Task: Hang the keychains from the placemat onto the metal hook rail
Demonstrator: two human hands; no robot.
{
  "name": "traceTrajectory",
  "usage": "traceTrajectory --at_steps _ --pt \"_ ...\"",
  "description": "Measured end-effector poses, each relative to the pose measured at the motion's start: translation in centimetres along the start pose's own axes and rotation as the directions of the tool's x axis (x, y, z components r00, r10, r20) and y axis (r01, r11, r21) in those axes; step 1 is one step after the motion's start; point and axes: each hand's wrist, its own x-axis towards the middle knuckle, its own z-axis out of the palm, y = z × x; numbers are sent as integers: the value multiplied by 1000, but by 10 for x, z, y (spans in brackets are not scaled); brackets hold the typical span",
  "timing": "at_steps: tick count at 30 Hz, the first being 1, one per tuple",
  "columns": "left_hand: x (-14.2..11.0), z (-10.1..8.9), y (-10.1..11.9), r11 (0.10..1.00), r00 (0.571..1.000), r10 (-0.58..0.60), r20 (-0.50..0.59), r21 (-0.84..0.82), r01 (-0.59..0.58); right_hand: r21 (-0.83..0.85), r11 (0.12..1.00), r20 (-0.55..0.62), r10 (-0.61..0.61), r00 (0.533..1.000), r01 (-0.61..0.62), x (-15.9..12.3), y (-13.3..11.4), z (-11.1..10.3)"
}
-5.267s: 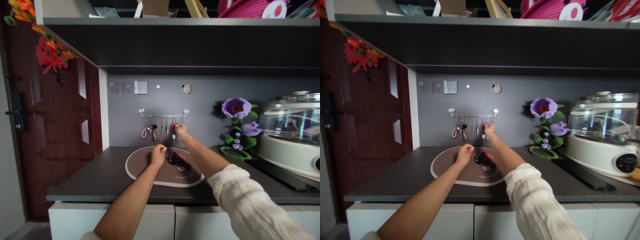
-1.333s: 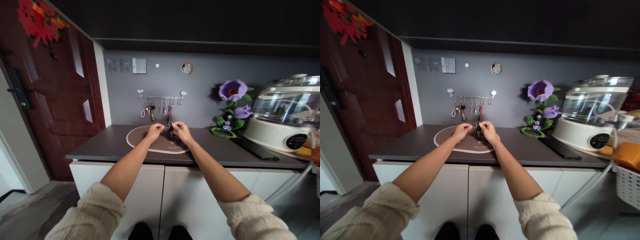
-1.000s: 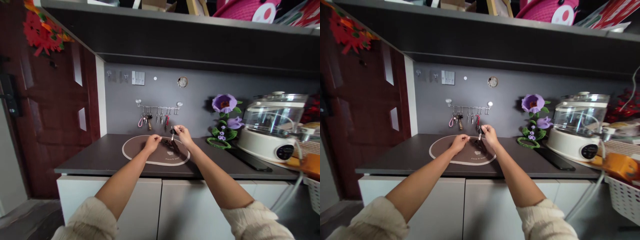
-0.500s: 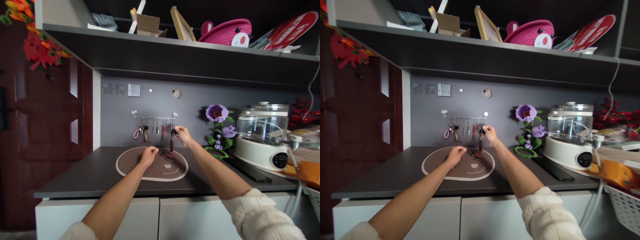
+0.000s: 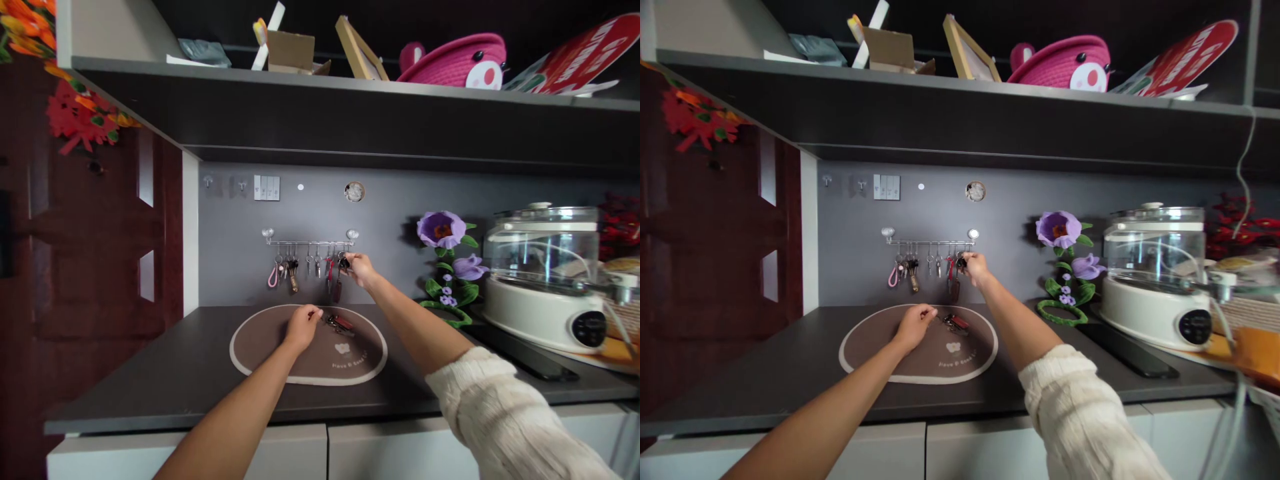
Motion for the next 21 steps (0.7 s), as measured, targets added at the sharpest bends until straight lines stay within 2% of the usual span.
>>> traceTrajectory --at_steps 13,21 --pt "1 1 -2 999 999 -52 11 0 52 -125 992 -197 -46 979 21 40 19 17" --pt "1 0 -2 998 998 -68 1 11 68 -263 958 -301 -193 934 113 56 46 14"
